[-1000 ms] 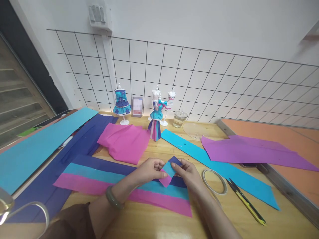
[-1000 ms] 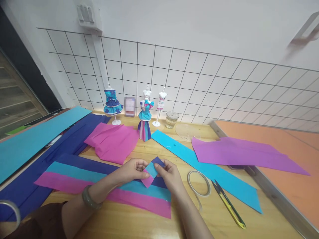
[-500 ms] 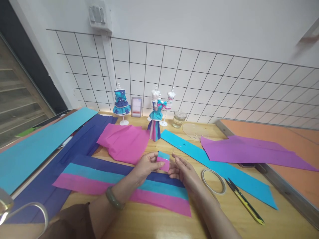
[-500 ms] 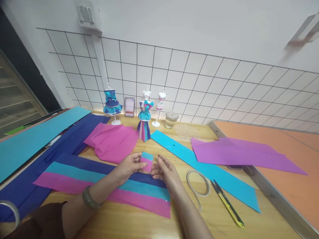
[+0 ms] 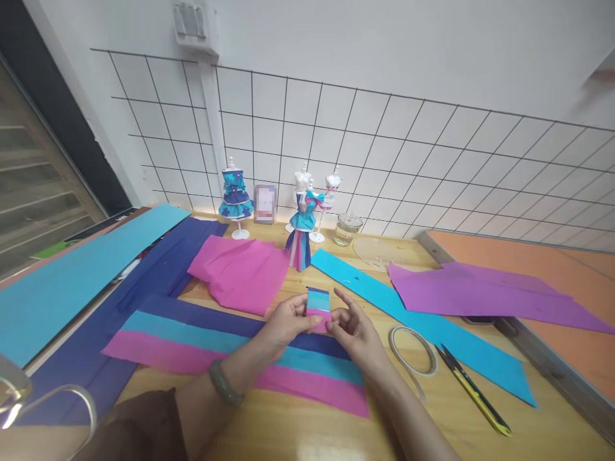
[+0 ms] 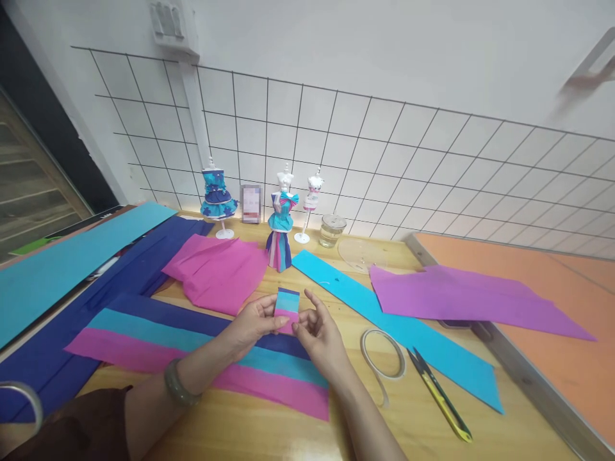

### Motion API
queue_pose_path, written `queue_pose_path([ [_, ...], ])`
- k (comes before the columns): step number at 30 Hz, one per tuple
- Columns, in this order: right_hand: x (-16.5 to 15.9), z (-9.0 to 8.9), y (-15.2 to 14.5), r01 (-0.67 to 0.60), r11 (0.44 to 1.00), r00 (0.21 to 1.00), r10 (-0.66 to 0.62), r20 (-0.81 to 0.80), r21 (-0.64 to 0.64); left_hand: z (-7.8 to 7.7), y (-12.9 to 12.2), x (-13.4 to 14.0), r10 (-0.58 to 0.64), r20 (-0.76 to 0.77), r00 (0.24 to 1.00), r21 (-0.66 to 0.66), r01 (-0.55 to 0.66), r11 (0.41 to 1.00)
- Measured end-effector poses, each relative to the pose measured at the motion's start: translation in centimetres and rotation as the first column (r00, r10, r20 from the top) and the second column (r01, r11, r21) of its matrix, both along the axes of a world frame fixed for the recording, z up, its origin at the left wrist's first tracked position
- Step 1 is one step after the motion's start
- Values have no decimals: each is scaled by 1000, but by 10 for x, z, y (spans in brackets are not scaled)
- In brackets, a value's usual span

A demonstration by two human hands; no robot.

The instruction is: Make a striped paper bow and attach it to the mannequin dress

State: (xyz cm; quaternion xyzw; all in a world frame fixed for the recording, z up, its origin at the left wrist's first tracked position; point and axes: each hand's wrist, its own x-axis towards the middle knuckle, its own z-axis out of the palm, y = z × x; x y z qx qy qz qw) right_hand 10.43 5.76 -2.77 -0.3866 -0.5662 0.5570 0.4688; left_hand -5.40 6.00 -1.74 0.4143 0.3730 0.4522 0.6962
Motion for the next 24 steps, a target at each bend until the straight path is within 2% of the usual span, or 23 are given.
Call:
queue_pose_path([
  [4, 2, -5, 0, -23, 998, 997, 19, 72, 55, -4, 1, -1, -9, 55, 998, 56, 6, 998],
  [11, 1, -7, 0, -57, 992, 996, 49, 68, 110, -6, 3, -1, 36, 70, 997, 74, -41, 996],
  [16, 2, -7, 0, -60, 993, 977, 38, 210, 100, -6, 2, -1, 37, 58, 998, 106, -43, 993],
  [24, 3, -4, 0, -40, 993, 974, 13, 225, 115, -2, 2, -2, 10, 50, 999, 90, -14, 996],
])
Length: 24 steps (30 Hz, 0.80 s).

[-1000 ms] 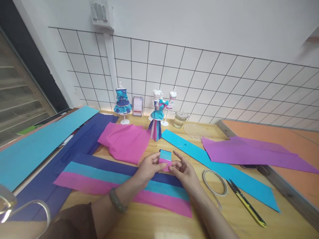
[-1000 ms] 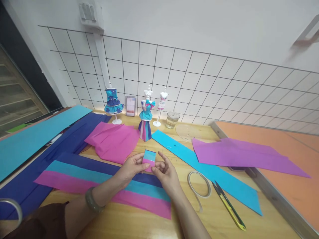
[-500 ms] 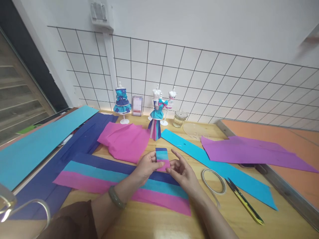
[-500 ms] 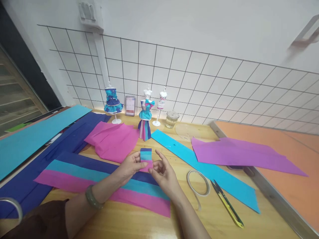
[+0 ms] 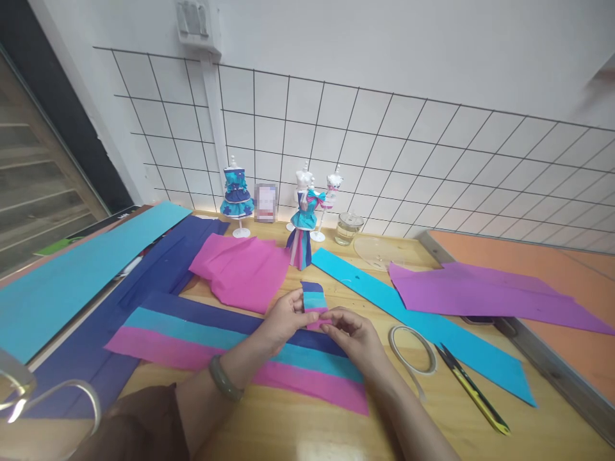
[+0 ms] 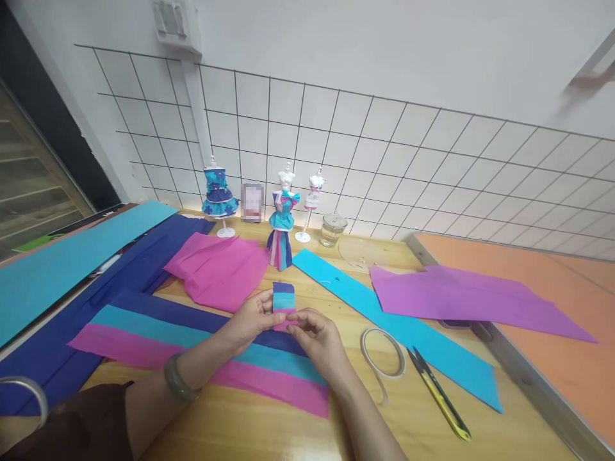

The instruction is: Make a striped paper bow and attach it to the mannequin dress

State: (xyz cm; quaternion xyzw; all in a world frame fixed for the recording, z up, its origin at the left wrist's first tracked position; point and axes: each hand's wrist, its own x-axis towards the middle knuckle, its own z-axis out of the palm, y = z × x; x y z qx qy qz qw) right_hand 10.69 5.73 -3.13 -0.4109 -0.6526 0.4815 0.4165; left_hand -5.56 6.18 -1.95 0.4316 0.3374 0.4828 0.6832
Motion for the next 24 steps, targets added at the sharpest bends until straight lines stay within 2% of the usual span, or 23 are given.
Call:
queue_pose_path([
  [8, 0, 3, 0, 5, 993, 993, -19, 116, 117, 0, 0, -3, -24, -37, 999, -39, 23, 999],
  [13, 0, 1, -1, 14, 996, 991, -24, 128, 84, -6, 3, -4, -9, -43, 999, -48, 7, 999],
  [20, 0, 4, -3, -15, 999, 992, 10, 124, 34, -9, 5, -4, 10, -78, 997, 35, -8, 999],
  [24, 0, 4, -4, -39, 999, 990, 39, 137, -5, -11, 7, -5, 60, -54, 997, -12, -61, 998],
])
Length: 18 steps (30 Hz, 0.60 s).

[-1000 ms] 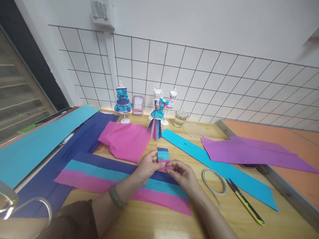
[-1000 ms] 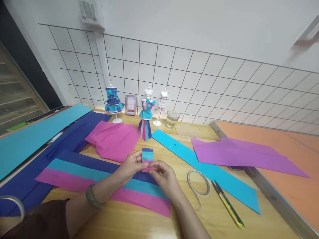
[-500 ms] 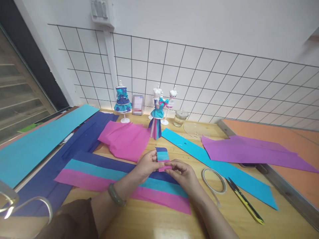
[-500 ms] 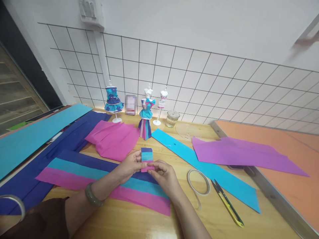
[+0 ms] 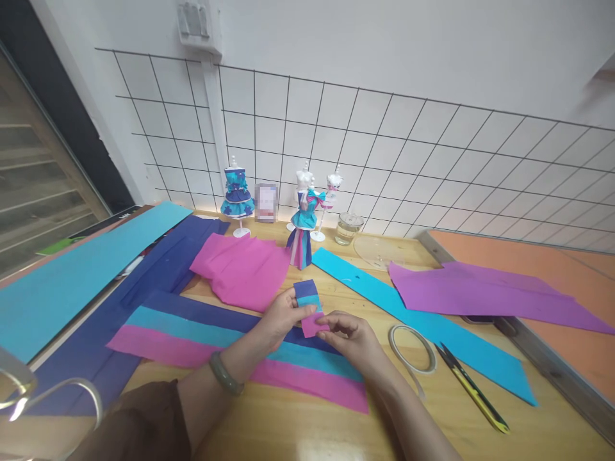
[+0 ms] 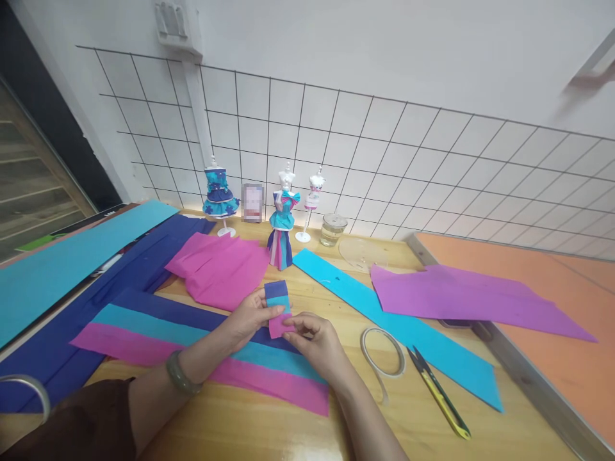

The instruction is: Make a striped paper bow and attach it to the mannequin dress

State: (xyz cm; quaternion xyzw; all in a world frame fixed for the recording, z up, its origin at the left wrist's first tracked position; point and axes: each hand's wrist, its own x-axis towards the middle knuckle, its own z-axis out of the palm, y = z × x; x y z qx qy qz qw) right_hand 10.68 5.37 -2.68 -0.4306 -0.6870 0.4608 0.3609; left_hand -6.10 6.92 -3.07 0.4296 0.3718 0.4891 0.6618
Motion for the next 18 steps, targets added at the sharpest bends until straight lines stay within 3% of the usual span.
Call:
queue_pose_path([
  [8, 0, 11, -1, -20, 999, 996, 16, -91, -40, 2, 1, -4, 58, 56, 997, -49, -55, 997],
  [14, 7, -2, 11, 200, 979, 963, -204, -175, -42, -1, 1, -3, 98, -117, 988, 0, -98, 995],
  [18, 11, -1, 15, 313, 950, 925, -300, -233, 21, 3, -2, -1, 6, -124, 992, -8, -7, 1000],
])
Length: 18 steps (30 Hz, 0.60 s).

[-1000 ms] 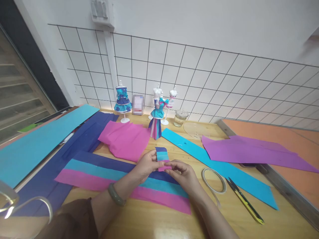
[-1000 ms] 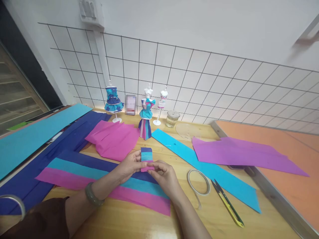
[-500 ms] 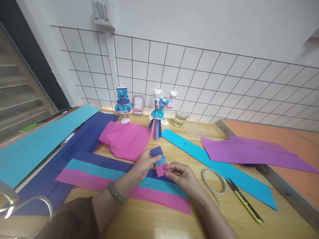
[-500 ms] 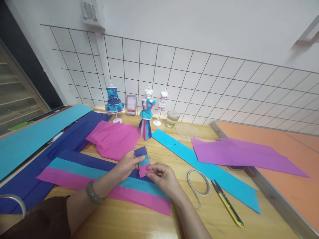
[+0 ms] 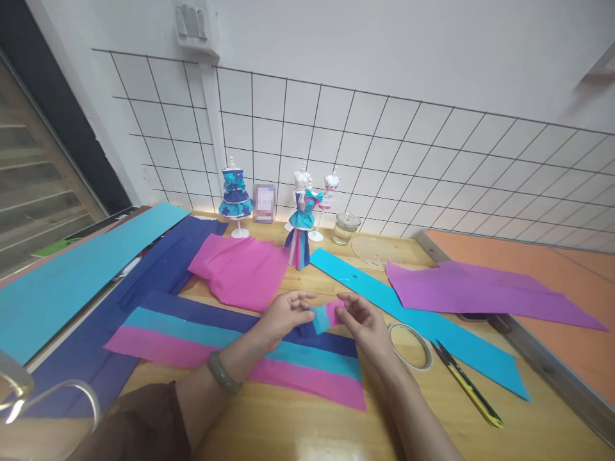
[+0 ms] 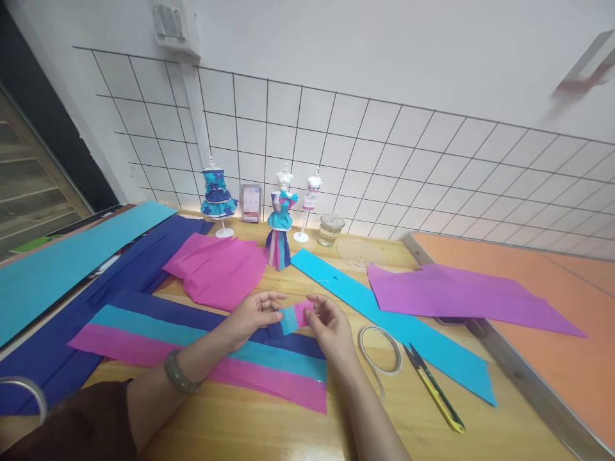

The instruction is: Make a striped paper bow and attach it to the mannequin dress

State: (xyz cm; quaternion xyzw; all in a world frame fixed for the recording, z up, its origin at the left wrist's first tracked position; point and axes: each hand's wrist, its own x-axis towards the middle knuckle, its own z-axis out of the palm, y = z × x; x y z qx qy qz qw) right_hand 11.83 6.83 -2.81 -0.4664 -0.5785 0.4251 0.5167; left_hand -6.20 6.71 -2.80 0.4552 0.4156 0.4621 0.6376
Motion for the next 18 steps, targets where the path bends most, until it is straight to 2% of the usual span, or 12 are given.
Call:
queue_pose_path([
  [5, -1, -1, 1, -34, 999, 999, 33, -24, -31, 0, -5, 3, -194, -5, 981, -35, 194, 980],
  [10, -5, -6, 1, -68, 995, 997, 66, -42, -66, 1, -11, 4, -329, -80, 941, -31, 328, 944],
  [15, -6, -2, 0, -91, 995, 994, 88, -58, -49, 1, -12, 5, -319, -130, 939, -45, 316, 948],
  [18, -5, 4, -2, -89, 995, 994, 85, -74, -52, 0, -8, 4, -216, -77, 973, -51, 212, 976],
])
